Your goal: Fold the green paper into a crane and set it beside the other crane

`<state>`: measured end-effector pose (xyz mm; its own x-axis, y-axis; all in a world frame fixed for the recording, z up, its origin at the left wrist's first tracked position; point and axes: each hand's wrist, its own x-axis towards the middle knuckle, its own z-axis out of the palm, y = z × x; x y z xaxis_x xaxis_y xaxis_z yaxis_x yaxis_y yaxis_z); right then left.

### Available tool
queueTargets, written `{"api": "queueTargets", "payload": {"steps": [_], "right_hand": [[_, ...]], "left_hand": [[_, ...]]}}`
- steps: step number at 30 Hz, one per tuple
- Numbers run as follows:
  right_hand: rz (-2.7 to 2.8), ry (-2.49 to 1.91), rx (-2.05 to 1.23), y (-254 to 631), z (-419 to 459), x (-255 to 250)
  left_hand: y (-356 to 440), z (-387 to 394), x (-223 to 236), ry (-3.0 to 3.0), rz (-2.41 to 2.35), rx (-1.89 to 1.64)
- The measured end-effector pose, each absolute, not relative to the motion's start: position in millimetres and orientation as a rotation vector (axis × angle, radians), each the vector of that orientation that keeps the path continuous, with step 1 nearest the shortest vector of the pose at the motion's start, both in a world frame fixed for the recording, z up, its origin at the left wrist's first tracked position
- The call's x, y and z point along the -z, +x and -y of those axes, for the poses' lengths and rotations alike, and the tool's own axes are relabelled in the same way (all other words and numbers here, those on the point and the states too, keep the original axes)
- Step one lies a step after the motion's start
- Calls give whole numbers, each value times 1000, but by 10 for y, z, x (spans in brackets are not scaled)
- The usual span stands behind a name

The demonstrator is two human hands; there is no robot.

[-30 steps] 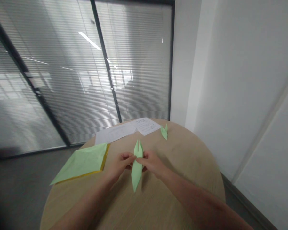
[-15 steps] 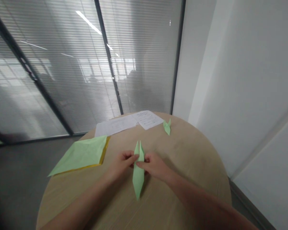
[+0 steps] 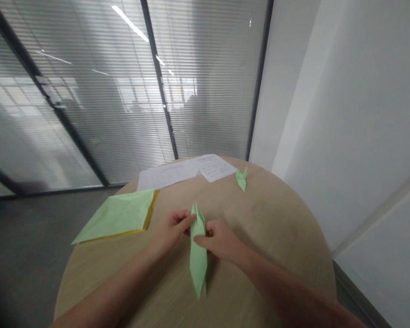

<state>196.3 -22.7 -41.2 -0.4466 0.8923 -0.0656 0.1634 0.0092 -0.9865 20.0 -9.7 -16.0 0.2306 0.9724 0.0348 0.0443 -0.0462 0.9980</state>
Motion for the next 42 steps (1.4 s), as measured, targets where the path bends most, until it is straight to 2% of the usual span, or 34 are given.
{"api": "queueTargets", "payload": {"steps": [6,12,14,18,20,35,42], "right_hand": [[1674,-1097,-1585,1982,300,330],[1773,-1105,-1636,2015,317,356],[1716,-1065,-1653,2022,303,367],[1654,-1028,-1620,2030,273,395],[1653,-1024,-1603,2028,267,410],[1834,-1084,-1594,2064,294,302],[1910,-1124,-1571,2097,303,275]], "left_hand": [[175,116,79,1286,-1082,-1179],[24,24,-50,1062,-1168,-1601],[52,39,-23,1087,-1129,-1502],[182,116,113,1310,-947,-959],[222,136,175,1357,-939,-850],[196,95,203,1270,-1075,-1039],[124,58,35,1143,-1124,-1362]]}}
